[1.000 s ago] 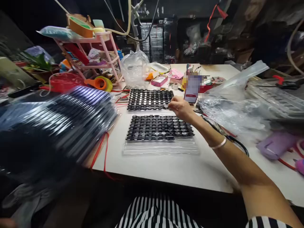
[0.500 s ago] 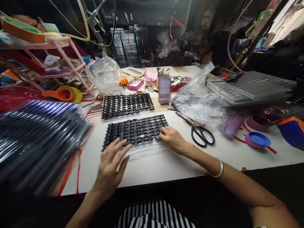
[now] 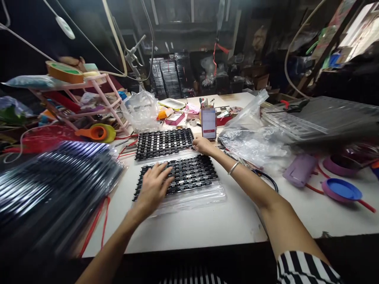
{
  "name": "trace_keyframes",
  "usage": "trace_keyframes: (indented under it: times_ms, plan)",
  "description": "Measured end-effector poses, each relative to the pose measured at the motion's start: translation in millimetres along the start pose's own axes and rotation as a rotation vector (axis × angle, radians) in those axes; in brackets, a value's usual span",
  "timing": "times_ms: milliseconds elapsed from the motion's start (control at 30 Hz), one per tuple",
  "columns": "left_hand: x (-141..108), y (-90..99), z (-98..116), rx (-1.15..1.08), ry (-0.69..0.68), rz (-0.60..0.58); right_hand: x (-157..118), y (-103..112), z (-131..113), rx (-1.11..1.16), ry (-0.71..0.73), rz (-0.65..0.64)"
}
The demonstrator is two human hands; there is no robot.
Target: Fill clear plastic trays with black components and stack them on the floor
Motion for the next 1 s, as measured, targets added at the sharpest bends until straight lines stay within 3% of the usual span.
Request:
trace_keyframes:
  times_ms: [100,233,400,567,800,933,1000]
  plan:
    - [10,37.3,-39,-0.105,0.076,0.126,12,-11,10,0.005,-0.043,0.011]
    - [9,68.3,-63,-0.143,0.120,0.205,20,-17,15,-0.013,-0.111,-0.009]
    - [-10,76.4,-84,-0.215,0.208,0.238,23,-24,14,-0.028,-0.141,-0.065]
    - [-30,77.9,-104,-0.221,0.280,0.254,18,-19,17,0.007,-0.126,-0.016]
    - [-65,89.1,-110,-0.243,0.349,0.315,16,-11,6,0.161,-0.022,0.018]
    - [-101,100.1,-95,-0.289,0.403,0.379,-5,12,2,0.279,-0.064,0.180]
    - [-135,111.7,-92,-0.338,0.495,0.413,-20,18,-17,0.365,-0.055,0.276]
Point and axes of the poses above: each hand's wrist, its own x-axis towards the middle knuckle, its own y-axis out of the back of the hand, z = x × y, the point moved 10 cm from there along x, towards the middle knuckle, and after that the axes turned 3 degrees about -x, right-handed, at the moved point
